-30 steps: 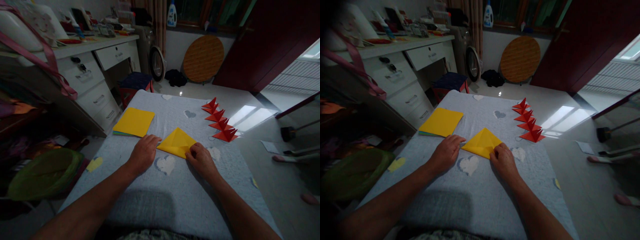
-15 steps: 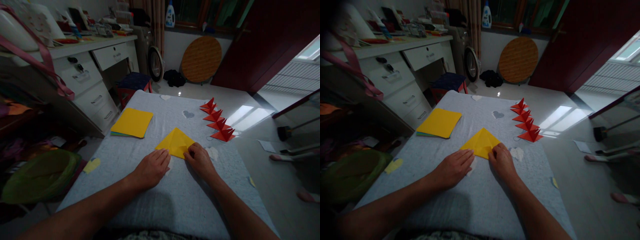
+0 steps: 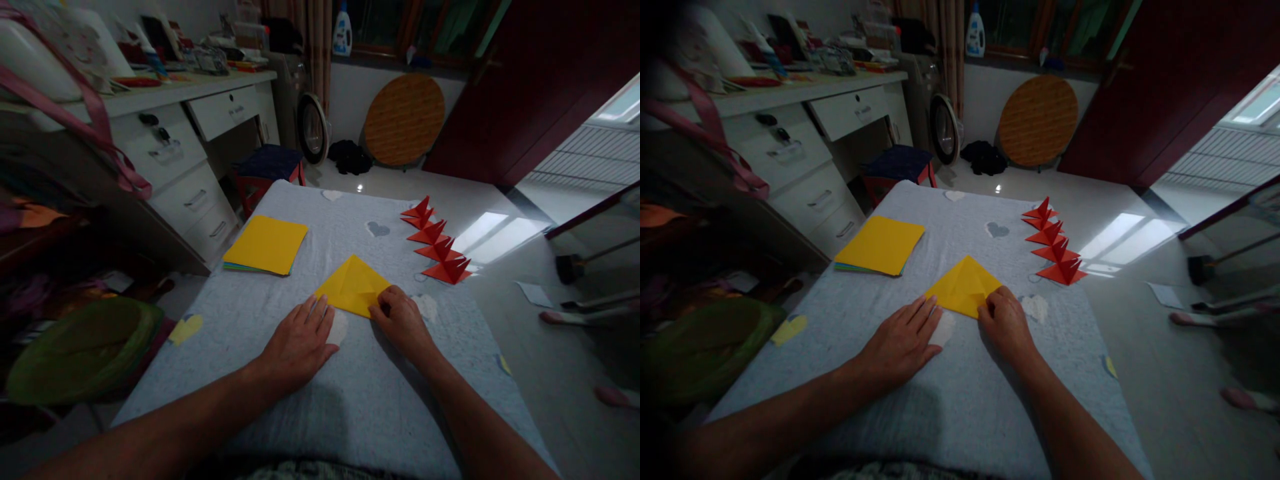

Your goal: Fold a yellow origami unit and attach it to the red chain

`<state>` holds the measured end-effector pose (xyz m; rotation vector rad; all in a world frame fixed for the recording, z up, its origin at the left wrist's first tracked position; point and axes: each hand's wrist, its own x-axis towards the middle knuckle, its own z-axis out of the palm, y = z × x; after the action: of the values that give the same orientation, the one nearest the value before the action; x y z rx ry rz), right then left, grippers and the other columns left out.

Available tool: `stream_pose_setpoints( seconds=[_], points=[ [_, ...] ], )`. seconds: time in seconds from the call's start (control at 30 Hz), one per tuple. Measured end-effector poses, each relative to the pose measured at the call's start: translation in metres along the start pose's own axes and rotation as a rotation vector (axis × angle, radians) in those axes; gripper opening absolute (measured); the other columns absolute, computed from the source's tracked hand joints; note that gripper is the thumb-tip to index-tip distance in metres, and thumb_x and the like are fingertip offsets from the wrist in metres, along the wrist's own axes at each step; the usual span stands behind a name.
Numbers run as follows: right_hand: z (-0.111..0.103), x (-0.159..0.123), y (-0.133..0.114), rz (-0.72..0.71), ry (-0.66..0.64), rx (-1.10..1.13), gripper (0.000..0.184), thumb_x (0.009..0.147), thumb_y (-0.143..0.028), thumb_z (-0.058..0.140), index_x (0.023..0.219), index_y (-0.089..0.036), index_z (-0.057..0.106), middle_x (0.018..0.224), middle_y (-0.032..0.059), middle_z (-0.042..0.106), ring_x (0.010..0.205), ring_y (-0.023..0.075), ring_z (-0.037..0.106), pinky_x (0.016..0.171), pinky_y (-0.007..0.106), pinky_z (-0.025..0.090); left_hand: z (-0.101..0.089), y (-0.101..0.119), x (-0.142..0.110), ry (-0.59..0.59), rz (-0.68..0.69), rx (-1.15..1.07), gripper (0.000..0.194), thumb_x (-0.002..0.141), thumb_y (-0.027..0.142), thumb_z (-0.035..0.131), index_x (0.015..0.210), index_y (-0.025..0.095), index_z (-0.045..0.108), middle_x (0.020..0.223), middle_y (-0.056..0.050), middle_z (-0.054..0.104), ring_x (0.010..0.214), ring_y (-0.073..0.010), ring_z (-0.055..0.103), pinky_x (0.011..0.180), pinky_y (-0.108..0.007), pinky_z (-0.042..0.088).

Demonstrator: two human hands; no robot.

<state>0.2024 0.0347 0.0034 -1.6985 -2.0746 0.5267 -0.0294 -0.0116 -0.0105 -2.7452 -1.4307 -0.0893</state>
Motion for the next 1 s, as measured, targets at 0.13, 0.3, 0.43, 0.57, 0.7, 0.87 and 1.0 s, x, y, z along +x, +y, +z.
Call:
stream_pose_setpoints(
  seconds=[0.13, 0.3, 0.43, 0.57, 0.7, 0.87, 1.0],
  points=[
    [-0.0022, -0.0011, -0.0002, -0.004, -0.023, 0.020, 0.022, 0.081, -0.018, 0.053, 0.061, -0.021, 0.044, 0.075, 0.0039, 0.054, 0.068, 0.0165, 0.051, 0.063, 0.029, 0.037, 0.0018, -0.0003, -0.0004, 0.011, -0.011, -0.033, 0.057, 0.096, 0.050, 0.050, 0.138, 0.012, 0.052, 0.148, -0.019, 0.049, 0.139, -0.0352, 0.042, 0.108, -0.047, 0.041],
    [-0.0021, -0.0038, -0.0013, -0.025, -0.017, 0.019, 0.025, 0.082, -0.018, 0.050, 0.059, -0.021, 0.042, 0.072, 0.0039, 0.053, 0.070, 0.0174, 0.052, 0.065, 0.030, 0.038, -0.0022, -0.0001, 0.0016, -0.011, -0.015, -0.050, 0.058, 0.096, 0.049, 0.049, 0.141, 0.013, 0.050, 0.147, -0.018, 0.049, 0.139, -0.0348, 0.042, 0.107, -0.047, 0.041],
    [0.0001, -0.0039, -0.0002, -0.026, 0.013, 0.008, 0.025, 0.080, -0.017, 0.052, 0.057, -0.021, 0.042, 0.070, 0.0034, 0.052, 0.070, 0.0178, 0.051, 0.067, 0.031, 0.038, -0.0062, 0.0004, 0.0039, -0.056, -0.016, -0.033, 0.062, 0.095, 0.050, 0.052, 0.141, 0.009, 0.049, 0.147, -0.019, 0.050, 0.138, -0.0353, 0.043, 0.107, -0.046, 0.042],
    [-0.0001, -0.0034, -0.0001, -0.021, -0.003, 0.012, 0.026, 0.078, -0.015, 0.054, 0.057, -0.021, 0.041, 0.070, 0.0033, 0.052, 0.071, 0.0181, 0.051, 0.067, 0.031, 0.038, -0.0072, 0.0012, 0.0053, -0.066, -0.021, -0.020, 0.061, 0.094, 0.050, 0.052, 0.139, 0.010, 0.051, 0.147, -0.019, 0.050, 0.137, -0.0353, 0.044, 0.107, -0.045, 0.042],
    [-0.0012, -0.0036, 0.0007, -0.022, -0.040, 0.020, 0.026, 0.078, -0.014, 0.054, 0.056, -0.021, 0.042, 0.073, 0.0049, 0.054, 0.076, 0.0193, 0.052, 0.070, 0.032, 0.039, -0.0058, 0.0017, 0.0055, -0.038, -0.016, -0.015, 0.058, 0.093, 0.049, 0.055, 0.137, 0.010, 0.053, 0.143, -0.019, 0.054, 0.135, -0.0363, 0.046, 0.105, -0.046, 0.043],
    [-0.0014, -0.0044, 0.0029, -0.034, -0.056, 0.026, 0.026, 0.077, -0.013, 0.056, 0.055, -0.020, 0.045, 0.074, 0.0051, 0.055, 0.076, 0.0194, 0.052, 0.070, 0.032, 0.039, -0.0023, 0.0014, 0.0042, -0.001, -0.004, -0.032, 0.056, 0.093, 0.046, 0.056, 0.134, 0.009, 0.055, 0.139, -0.021, 0.056, 0.132, -0.0379, 0.047, 0.103, -0.048, 0.044],
    [-0.0018, -0.0050, 0.0034, -0.042, -0.053, 0.028, 0.026, 0.077, -0.013, 0.057, 0.055, -0.020, 0.045, 0.076, 0.0055, 0.056, 0.077, 0.0194, 0.053, 0.071, 0.032, 0.040, -0.0017, 0.0014, 0.0043, 0.014, -0.005, -0.059, 0.052, 0.095, 0.045, 0.053, 0.134, 0.010, 0.055, 0.138, -0.021, 0.056, 0.132, -0.0371, 0.047, 0.102, -0.049, 0.045]
  ],
)
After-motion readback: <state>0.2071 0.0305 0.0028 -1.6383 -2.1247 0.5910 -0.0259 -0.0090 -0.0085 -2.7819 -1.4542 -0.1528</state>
